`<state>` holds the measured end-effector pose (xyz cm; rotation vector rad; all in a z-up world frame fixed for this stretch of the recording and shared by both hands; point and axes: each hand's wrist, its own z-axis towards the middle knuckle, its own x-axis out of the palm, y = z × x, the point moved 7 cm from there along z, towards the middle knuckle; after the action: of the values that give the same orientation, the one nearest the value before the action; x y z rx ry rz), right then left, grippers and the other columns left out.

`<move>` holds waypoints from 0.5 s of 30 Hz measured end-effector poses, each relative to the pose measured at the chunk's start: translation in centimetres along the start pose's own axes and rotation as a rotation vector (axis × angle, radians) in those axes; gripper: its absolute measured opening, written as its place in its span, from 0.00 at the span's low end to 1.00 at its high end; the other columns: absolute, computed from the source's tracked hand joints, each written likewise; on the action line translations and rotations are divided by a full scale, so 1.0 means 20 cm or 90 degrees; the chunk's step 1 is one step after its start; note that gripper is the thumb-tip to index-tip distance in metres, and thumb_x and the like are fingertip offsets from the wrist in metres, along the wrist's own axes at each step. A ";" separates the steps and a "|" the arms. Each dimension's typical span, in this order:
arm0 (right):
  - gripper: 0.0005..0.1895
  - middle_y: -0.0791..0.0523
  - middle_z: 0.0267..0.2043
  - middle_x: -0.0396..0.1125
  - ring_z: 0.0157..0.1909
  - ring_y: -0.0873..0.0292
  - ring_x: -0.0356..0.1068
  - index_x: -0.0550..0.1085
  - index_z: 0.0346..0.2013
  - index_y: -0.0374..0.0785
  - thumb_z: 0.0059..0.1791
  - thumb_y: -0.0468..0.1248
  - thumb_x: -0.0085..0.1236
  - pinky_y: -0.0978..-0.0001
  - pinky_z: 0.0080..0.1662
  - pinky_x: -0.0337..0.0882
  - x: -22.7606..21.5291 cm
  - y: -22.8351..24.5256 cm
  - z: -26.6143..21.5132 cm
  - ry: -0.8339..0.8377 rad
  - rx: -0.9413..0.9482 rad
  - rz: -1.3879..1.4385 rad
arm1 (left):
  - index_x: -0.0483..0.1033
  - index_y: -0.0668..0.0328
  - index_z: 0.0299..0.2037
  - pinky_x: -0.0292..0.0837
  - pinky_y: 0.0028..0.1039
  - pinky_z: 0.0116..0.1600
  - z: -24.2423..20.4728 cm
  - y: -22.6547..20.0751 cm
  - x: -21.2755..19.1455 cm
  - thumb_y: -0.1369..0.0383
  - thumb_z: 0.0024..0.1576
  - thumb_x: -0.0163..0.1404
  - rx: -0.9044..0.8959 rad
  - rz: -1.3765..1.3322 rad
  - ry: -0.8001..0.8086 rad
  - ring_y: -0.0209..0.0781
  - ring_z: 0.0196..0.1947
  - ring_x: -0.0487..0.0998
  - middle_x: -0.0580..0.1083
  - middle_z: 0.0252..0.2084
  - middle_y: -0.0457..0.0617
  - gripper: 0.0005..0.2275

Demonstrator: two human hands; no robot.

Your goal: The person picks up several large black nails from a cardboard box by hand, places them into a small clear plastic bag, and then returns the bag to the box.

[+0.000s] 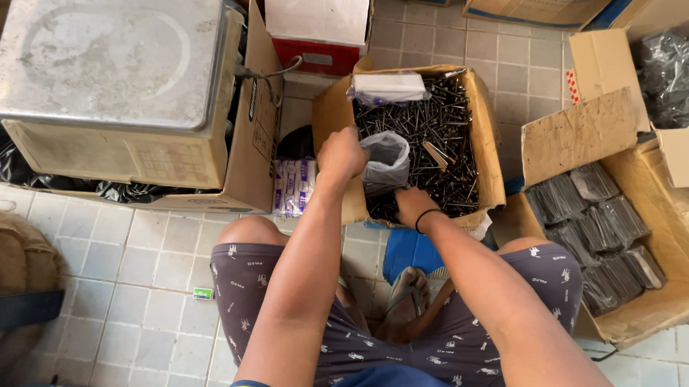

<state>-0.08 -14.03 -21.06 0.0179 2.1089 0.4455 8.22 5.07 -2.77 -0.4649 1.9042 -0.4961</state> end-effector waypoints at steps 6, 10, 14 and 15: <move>0.22 0.40 0.46 0.80 0.52 0.37 0.82 0.81 0.51 0.27 0.52 0.44 0.62 0.43 0.52 0.85 0.03 -0.01 0.02 0.046 0.038 0.071 | 0.83 0.70 0.60 0.85 0.61 0.55 0.00 0.00 0.01 0.70 0.59 0.56 0.004 -0.008 0.011 0.74 0.53 0.86 0.82 0.51 0.75 0.19; 0.23 0.43 0.46 0.81 0.52 0.42 0.83 0.84 0.50 0.29 0.53 0.48 0.61 0.48 0.55 0.85 -0.11 0.10 -0.09 0.047 0.095 0.087 | 0.82 0.75 0.61 0.84 0.62 0.55 -0.07 -0.07 -0.03 0.72 0.61 0.55 0.030 -0.034 0.035 0.77 0.53 0.86 0.81 0.51 0.80 0.19; 0.14 0.49 0.33 0.78 0.38 0.50 0.80 0.84 0.37 0.35 0.53 0.42 0.56 0.51 0.43 0.84 -0.17 0.12 -0.10 0.048 0.093 0.059 | 0.83 0.66 0.61 0.83 0.60 0.59 -0.04 -0.08 -0.01 0.63 0.60 0.57 0.033 -0.022 0.070 0.74 0.59 0.84 0.82 0.55 0.74 0.21; 0.14 0.50 0.32 0.78 0.37 0.52 0.80 0.84 0.36 0.37 0.54 0.42 0.55 0.52 0.44 0.84 -0.19 0.15 -0.14 0.064 0.097 0.041 | 0.84 0.66 0.61 0.83 0.60 0.60 -0.06 -0.07 0.00 0.62 0.60 0.58 0.028 -0.030 0.081 0.74 0.59 0.84 0.82 0.55 0.74 0.21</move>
<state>-0.72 -12.70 -15.64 0.1550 2.2422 0.3288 7.29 4.06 -1.67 -0.4594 2.0039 -0.6107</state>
